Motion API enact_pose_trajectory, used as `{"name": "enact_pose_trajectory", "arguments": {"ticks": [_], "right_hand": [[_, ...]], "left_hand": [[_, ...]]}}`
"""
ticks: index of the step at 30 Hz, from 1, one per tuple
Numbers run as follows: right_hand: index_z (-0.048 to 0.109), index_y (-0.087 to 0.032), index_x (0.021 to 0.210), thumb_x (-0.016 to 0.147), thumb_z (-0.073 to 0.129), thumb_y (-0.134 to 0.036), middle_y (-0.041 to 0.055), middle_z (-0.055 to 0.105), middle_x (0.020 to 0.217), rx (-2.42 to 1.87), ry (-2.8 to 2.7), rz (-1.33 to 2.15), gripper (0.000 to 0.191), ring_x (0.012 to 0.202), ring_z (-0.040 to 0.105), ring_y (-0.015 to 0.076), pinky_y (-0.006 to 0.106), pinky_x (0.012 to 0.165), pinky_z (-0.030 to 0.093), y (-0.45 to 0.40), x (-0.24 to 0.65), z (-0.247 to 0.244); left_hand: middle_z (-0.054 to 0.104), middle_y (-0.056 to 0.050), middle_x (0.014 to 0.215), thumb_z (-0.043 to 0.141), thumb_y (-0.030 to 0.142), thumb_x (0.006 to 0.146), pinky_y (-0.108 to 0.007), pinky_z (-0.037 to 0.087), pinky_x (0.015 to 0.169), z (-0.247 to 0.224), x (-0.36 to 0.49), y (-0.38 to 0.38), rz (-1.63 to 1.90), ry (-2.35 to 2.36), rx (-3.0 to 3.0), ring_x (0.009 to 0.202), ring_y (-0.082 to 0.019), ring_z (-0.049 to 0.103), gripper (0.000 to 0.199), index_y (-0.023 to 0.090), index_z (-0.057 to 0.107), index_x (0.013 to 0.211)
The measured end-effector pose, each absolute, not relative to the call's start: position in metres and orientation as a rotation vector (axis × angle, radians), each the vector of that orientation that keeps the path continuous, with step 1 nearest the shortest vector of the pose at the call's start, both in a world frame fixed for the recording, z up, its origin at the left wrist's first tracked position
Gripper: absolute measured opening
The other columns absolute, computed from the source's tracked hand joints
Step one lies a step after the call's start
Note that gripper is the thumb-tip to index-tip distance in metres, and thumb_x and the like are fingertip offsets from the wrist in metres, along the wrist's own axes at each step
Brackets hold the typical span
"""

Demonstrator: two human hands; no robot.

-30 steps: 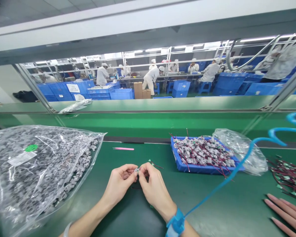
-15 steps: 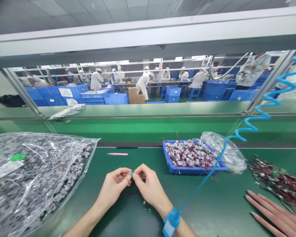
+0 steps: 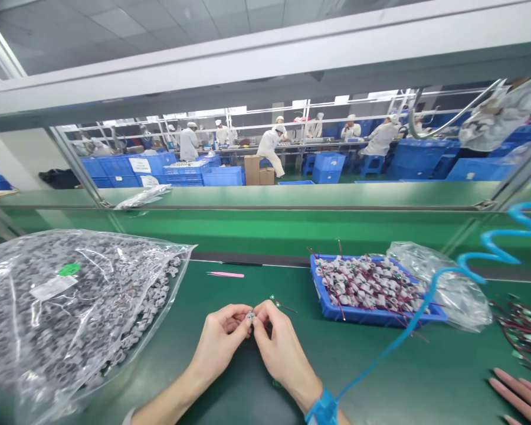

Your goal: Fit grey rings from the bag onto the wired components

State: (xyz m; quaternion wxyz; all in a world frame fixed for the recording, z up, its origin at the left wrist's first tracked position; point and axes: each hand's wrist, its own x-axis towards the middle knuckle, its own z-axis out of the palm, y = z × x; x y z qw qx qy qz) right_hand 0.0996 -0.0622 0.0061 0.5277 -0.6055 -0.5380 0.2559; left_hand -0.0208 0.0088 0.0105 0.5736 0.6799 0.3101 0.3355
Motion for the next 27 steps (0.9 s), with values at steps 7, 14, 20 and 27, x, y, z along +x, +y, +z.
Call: {"name": "enact_pose_trajectory", "arguments": {"ticks": [7,14,20,27], "right_hand": [[0.042,-0.021,0.07,0.089,0.044,-0.029,0.0021,0.057,0.077,-1.44,-1.274,0.609,0.021,0.07,0.053,0.0155,0.026,0.065,0.044,-0.061,0.1,0.006],[0.052,-0.019,0.076,0.088,0.047,-0.036,0.0024,0.06,0.073,-1.51,-1.25,0.695,0.022,0.068,0.057,0.0163,0.027,0.065,0.045,-0.055,0.108,0.004],[0.054,-0.018,0.071,0.087,0.048,-0.035,-0.0004,0.053,0.065,-1.559,-1.261,0.551,0.023,0.06,0.048,0.0138,0.024,0.055,0.039,-0.056,0.109,0.01],[0.049,-0.019,0.067,0.087,0.047,-0.03,-0.0015,0.047,0.061,-1.573,-1.275,0.444,0.022,0.057,0.043,0.0136,0.024,0.053,0.035,-0.061,0.104,0.02]], "left_hand": [[0.066,-0.006,0.073,0.064,0.027,0.076,-0.023,0.049,0.058,0.01,-0.021,0.008,0.79,0.754,1.541,0.061,-0.014,0.059,0.02,0.012,0.071,0.087],[0.065,-0.005,0.066,0.074,0.031,0.066,-0.024,0.052,0.058,0.005,-0.017,0.021,0.794,0.761,1.355,0.055,-0.013,0.059,0.029,0.009,0.069,0.084],[0.069,-0.008,0.071,0.078,0.039,0.063,-0.029,0.056,0.063,0.009,-0.016,0.018,0.799,0.728,1.294,0.062,-0.017,0.065,0.039,0.008,0.071,0.085],[0.07,-0.008,0.07,0.081,0.042,0.058,-0.029,0.056,0.065,0.018,-0.016,0.017,0.835,0.749,1.236,0.061,-0.017,0.066,0.043,0.009,0.071,0.084]]}}
